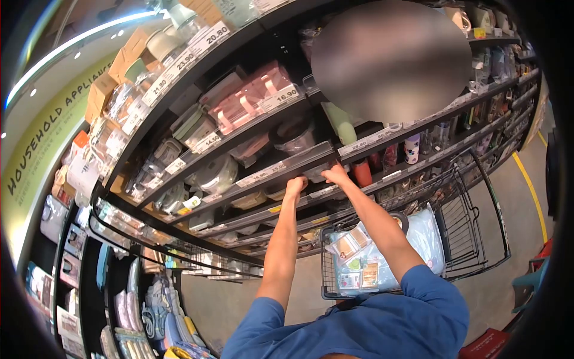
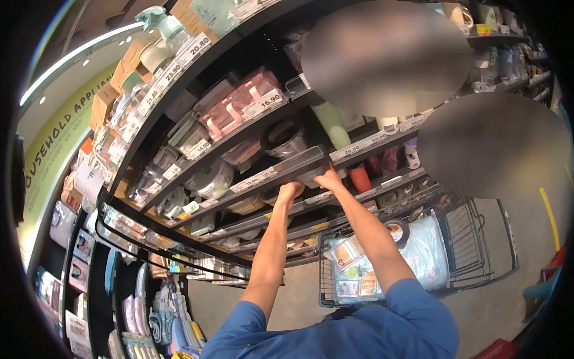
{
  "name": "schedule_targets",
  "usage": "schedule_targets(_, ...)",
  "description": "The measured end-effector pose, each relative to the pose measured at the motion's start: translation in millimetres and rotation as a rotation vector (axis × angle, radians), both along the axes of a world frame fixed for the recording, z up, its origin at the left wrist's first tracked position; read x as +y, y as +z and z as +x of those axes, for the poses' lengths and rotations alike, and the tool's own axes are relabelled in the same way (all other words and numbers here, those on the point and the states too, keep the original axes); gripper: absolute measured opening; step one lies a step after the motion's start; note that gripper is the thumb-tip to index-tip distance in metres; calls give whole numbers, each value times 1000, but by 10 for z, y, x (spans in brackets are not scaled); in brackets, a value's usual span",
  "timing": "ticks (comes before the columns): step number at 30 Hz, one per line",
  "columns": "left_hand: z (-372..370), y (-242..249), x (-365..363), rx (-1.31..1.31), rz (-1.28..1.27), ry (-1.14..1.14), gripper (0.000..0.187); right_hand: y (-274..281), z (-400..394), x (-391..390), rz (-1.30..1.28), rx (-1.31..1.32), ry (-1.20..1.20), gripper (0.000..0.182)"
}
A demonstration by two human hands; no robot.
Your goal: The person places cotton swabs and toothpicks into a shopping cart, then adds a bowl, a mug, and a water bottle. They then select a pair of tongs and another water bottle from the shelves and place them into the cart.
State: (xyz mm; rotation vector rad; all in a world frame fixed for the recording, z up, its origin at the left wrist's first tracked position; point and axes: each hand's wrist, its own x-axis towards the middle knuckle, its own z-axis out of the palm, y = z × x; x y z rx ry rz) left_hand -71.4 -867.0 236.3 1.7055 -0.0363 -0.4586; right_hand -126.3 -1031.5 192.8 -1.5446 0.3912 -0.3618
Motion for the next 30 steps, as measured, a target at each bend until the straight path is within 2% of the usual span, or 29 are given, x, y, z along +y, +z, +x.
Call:
schedule_targets(2, -41, -59, -33, 40, -41, -24, 20, -231, 136, -34, -81, 6, 28, 67)
schedule_targets(3, -165, -11, -37, -67, -33, -75, 32, -343, 148, -52, -166, 13, 72, 65)
schedule_targets(4, -259, -17, -24, -171, -24, -127, 46, -63, -138, -17, -312, 109, 53, 63)
schedule_targets(5, -374, -49, 4, -130, -5, -143, 62, -172, -239, 25, -366, -113, -25, 68)
schedule_targets(6, -504, -177, 61, -190, -96, -172, 72, -317, -368, 106, -416, -329, -108, 73)
schedule_targets(7, -708, -240, 88, -242, -183, -136, 77, -149, -710, 182, -190, -267, -2, 83)
schedule_targets(8, -1005, -279, 132, -281, -267, -97, 83, -144, -978, 261, -223, -215, -10, 89)
schedule_targets(10, -1572, -361, 266, -327, -279, -138, 88, -108, -1633, 404, -45, -216, 39, 88)
schedule_targets(12, -2176, -444, 386, -302, -185, -140, 86, -252, -2300, 474, -88, -196, 26, 83)
schedule_targets(14, -2708, -566, 443, -215, -220, -225, 86, -450, -2928, 535, -90, -102, 6, 82)
schedule_targets(15, -2943, -689, 459, -184, -176, -238, 87, -542, -3225, 564, 14, -27, -7, 82)
schedule_targets(16, -3152, -801, 491, -155, -179, -241, 87, -637, -3511, 577, 15, 2, -13, 82)
schedule_targets(17, -3327, -907, 520, -39, -121, -309, 88, -729, -3779, 565, 32, 96, -40, 82)
schedule_targets(19, -3519, -1086, 509, 78, -59, -364, 90, -901, -4173, 529, 52, 191, -54, 81)
schedule_targets(20, -3573, -1181, 486, 153, -59, -475, 91, -997, -4339, 513, 41, 259, -85, 80)
schedule_targets(21, -3614, -1289, 462, 228, -60, -588, 91, -1084, -4461, 500, 30, 326, -117, 79)
schedule_targets(24, -3583, -1778, 326, 227, -6, -655, 94, -1303, -4606, 407, -23, 379, -130, 78)
schedule_targets(26, -3573, -1820, 168, 250, -12, -673, 94, -1470, -4621, 293, -33, 403, -115, 78)
schedule_targets(28, -3571, -1915, 33, 341, -3, -652, 92, -1409, -4588, 184, -142, 465, -101, 80)
schedule_targets(29, -3599, -1954, -3, 346, 25, -627, 89, -1367, -4604, 168, -187, 431, -134, 69)
schedule_targets(30, -3617, -2095, 11, 345, 23, -632, 89, -1466, -4619, 172, -189, 431, -139, 69)
